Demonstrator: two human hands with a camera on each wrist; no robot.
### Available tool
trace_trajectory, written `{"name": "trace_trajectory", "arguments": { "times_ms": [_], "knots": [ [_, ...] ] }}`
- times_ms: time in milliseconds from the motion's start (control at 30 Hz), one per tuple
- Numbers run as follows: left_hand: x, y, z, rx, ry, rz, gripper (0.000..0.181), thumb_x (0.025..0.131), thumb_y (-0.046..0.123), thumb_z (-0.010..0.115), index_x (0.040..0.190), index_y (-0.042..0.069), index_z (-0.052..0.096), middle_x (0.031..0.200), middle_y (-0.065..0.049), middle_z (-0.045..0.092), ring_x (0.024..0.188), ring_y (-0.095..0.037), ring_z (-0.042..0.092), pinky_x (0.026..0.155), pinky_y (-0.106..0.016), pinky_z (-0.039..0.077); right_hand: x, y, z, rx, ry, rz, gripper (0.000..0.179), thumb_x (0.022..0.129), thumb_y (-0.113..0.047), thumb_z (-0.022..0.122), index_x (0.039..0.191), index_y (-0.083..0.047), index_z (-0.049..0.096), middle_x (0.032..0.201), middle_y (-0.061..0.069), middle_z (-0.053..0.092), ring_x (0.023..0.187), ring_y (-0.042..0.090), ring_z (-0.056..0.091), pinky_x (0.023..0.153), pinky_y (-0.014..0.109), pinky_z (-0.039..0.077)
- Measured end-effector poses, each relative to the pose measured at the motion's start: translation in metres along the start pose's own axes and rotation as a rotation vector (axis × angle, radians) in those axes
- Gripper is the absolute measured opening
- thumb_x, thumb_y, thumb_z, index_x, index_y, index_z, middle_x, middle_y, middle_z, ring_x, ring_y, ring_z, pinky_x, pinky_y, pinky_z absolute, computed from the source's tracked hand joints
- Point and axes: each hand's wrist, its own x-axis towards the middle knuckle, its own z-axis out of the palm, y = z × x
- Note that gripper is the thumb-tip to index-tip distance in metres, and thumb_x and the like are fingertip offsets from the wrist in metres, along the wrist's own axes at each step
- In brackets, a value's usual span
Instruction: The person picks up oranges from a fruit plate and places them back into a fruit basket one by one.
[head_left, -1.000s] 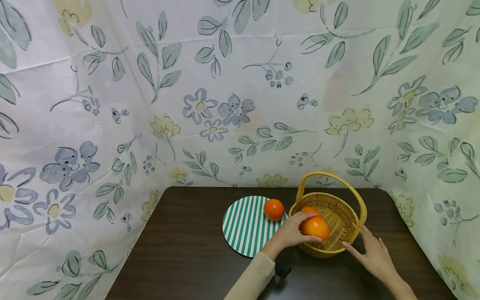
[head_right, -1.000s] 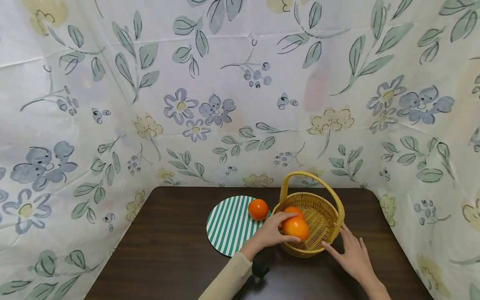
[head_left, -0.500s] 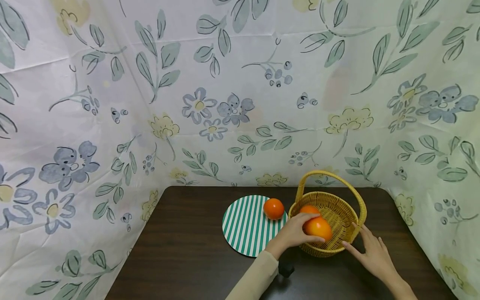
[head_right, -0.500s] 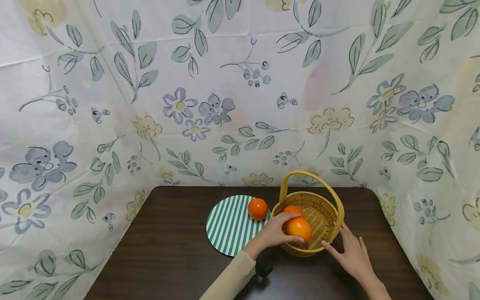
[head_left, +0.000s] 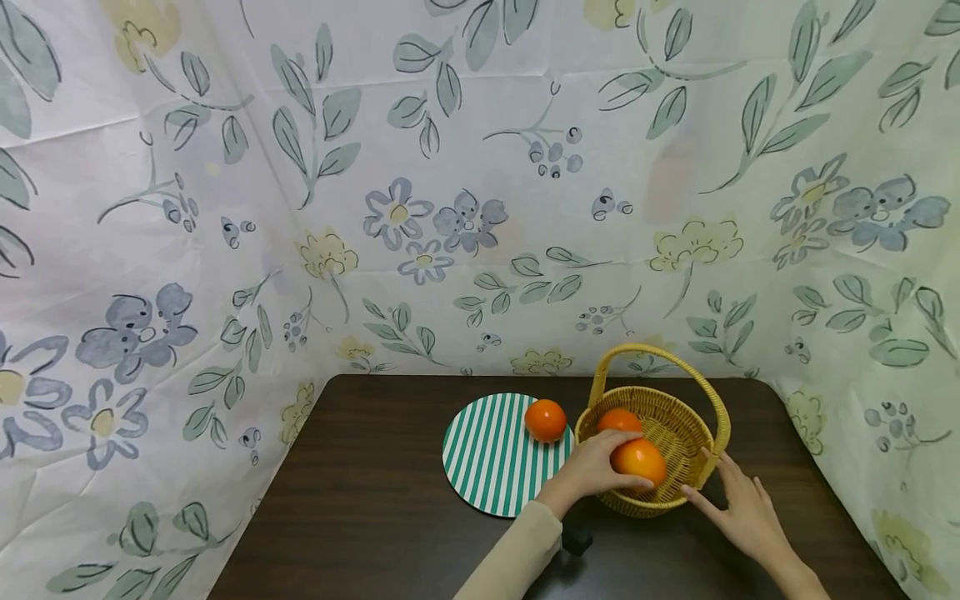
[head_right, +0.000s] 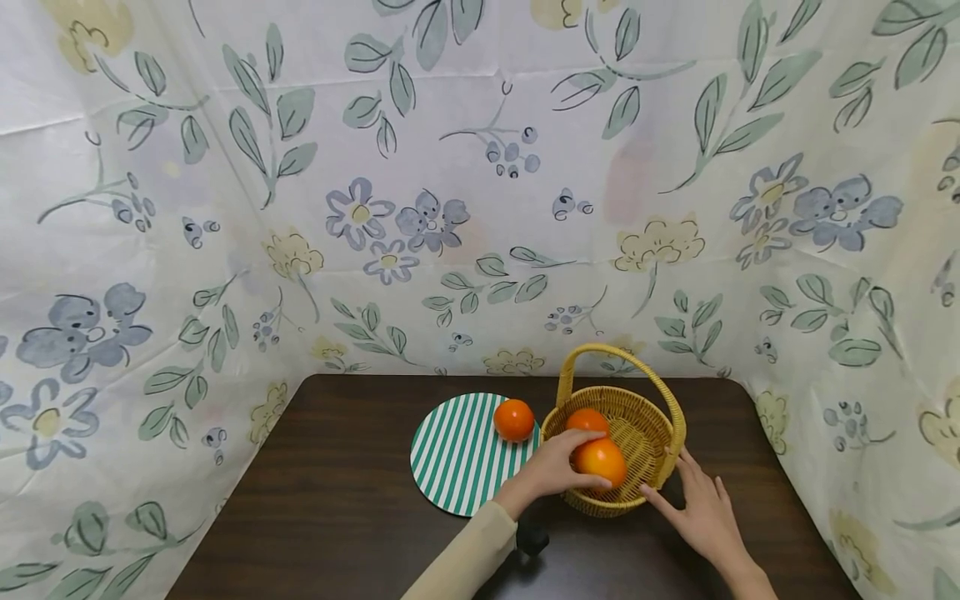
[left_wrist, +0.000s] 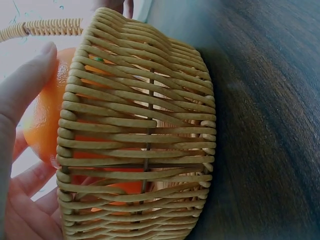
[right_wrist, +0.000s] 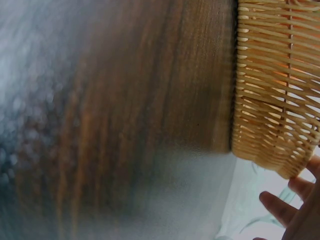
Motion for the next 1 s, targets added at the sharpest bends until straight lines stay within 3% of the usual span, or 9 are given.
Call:
{"name": "trace_trajectory", "arguments": {
  "times_ms": [1000],
  "knots": [
    [0.014, 0.000, 0.015, 0.102, -0.031, 0.011, 0.071, 0.075, 0.063, 0.063, 0.137, 0.034, 0.043, 0.132, 0.014, 0.050, 0.111, -0.003, 0.052, 0.091, -0.023, 0.045, -0.001, -0.001, 0.000, 0.005, 0.009, 0.000, 0.077, 0.088, -0.050, 0.056, 0.144, -0.006, 0.028, 0.142, 0.035, 0.025, 0.120, 0.056, 0.030, 0.095, 0.074, 0.011]
  ]
}}
